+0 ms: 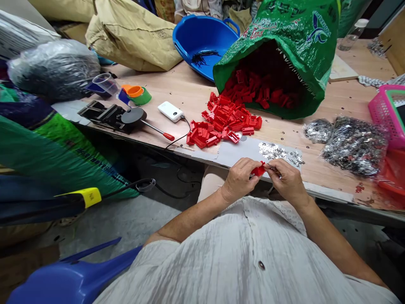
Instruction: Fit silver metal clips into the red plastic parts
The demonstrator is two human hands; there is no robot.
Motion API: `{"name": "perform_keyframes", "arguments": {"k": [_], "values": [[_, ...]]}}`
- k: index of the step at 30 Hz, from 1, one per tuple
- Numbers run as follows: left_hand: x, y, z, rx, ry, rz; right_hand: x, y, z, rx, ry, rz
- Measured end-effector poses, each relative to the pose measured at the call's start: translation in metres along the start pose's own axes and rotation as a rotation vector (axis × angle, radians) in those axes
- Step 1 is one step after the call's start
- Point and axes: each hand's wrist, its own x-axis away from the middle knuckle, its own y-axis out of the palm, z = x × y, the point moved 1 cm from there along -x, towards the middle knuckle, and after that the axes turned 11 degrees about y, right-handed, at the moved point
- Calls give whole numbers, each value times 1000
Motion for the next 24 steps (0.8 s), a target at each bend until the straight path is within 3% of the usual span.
{"name": "perform_keyframes", "arguments": {"k": [6,13,24], "values": [[3,1,0,21,-26,24,3,-4,2,-127,128,-105],[5,1,1,42,-33,22,5,-8,14,-309,557,-161],[9,7,10,63,12,-5,6,1,19,-510,571,-362]]}}
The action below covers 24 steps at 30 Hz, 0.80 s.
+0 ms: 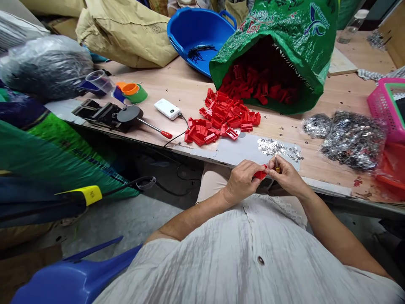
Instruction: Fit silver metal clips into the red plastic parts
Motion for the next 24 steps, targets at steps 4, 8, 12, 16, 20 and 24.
{"name": "perform_keyframes", "arguments": {"k": [4,8,12,16,20,24], "values": [[7,-1,0,73,-35,-17,7,5,10,-105,60,-24],[15,-1,0,172,-97,-11,17,8,20,-227,202,-114],[20,1,0,271,-190,-4,24,6,28,-339,293,-178],[25,3,-3,446,-252,11,28,7,32,-489,333,-278],[32,7,-11,730,-424,70,29,8,33,-550,349,-340],[35,11,-18,971,-670,160,14,-4,22,-299,280,-277]]}}
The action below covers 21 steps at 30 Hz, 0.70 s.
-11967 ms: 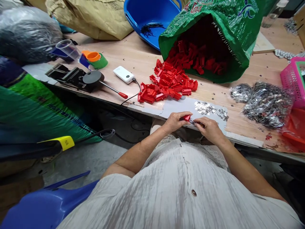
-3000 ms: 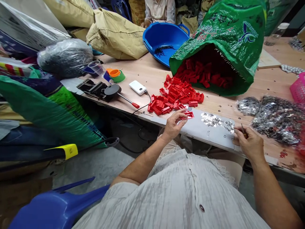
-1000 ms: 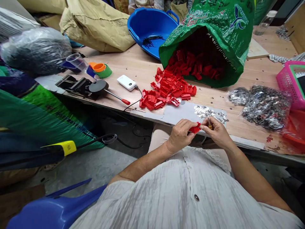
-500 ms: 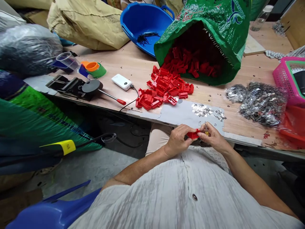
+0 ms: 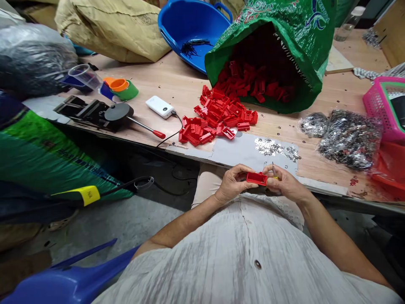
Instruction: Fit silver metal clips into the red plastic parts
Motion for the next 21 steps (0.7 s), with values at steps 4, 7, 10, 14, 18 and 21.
{"name": "perform_keyframes", "arguments": {"k": [4,7,10,14,18,21], "values": [[-3,-1,-1,179,-149,79,-19,-21,-27,587,-266,561],[-4,-2,0,253,-199,130,-37,-30,-34,932,-353,759],[-4,-4,2,279,-223,154,-51,-33,-32,1085,-355,776],[-4,-5,1,292,-248,154,-61,-32,-30,1137,-332,791],[-4,-6,-1,301,-250,151,-65,-28,-33,1138,-266,780],[-5,-6,-1,305,-245,160,-66,-29,-36,1083,-267,757]]}}
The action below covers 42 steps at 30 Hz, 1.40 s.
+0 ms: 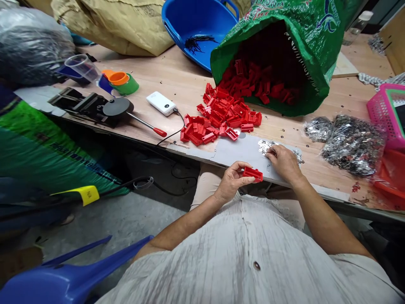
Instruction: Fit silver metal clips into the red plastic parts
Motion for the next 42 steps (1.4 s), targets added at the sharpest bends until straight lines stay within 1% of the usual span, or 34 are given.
{"name": "perform_keyframes", "arguments": {"k": [3,8,10,11,14,17,19,21,24,26,28,31,33,37,42], "values": [[0,0,1,-2,-12,10,0,-3,5,-225,64,-44],[0,0,2,-19,-14,33,7,-11,17,-769,251,-254],[0,2,1,-21,-20,33,13,-14,21,-868,288,-278],[0,2,1,-19,-25,30,16,-16,22,-879,290,-263],[0,5,0,-16,-44,14,25,-19,27,-776,241,-137],[-1,5,0,-42,-45,-1,35,-22,35,-530,178,39],[-1,4,0,-70,-29,6,41,-26,45,-385,161,134],[-1,3,1,-95,-18,22,49,-32,61,-291,163,212],[-2,3,3,-113,-30,28,62,-42,93,-135,170,343],[-3,4,4,-107,-46,21,72,-47,114,-15,190,404],[-4,6,4,-98,-58,20,83,-50,130,58,193,403],[-5,10,5,-107,-71,21,95,-53,144,49,159,361],[-6,13,5,-118,-77,26,101,-56,150,24,165,385],[-6,16,6,-115,-85,43,105,-63,158,16,239,455],[-6,15,6,-129,-94,57,107,-64,166,-4,289,457]]}}
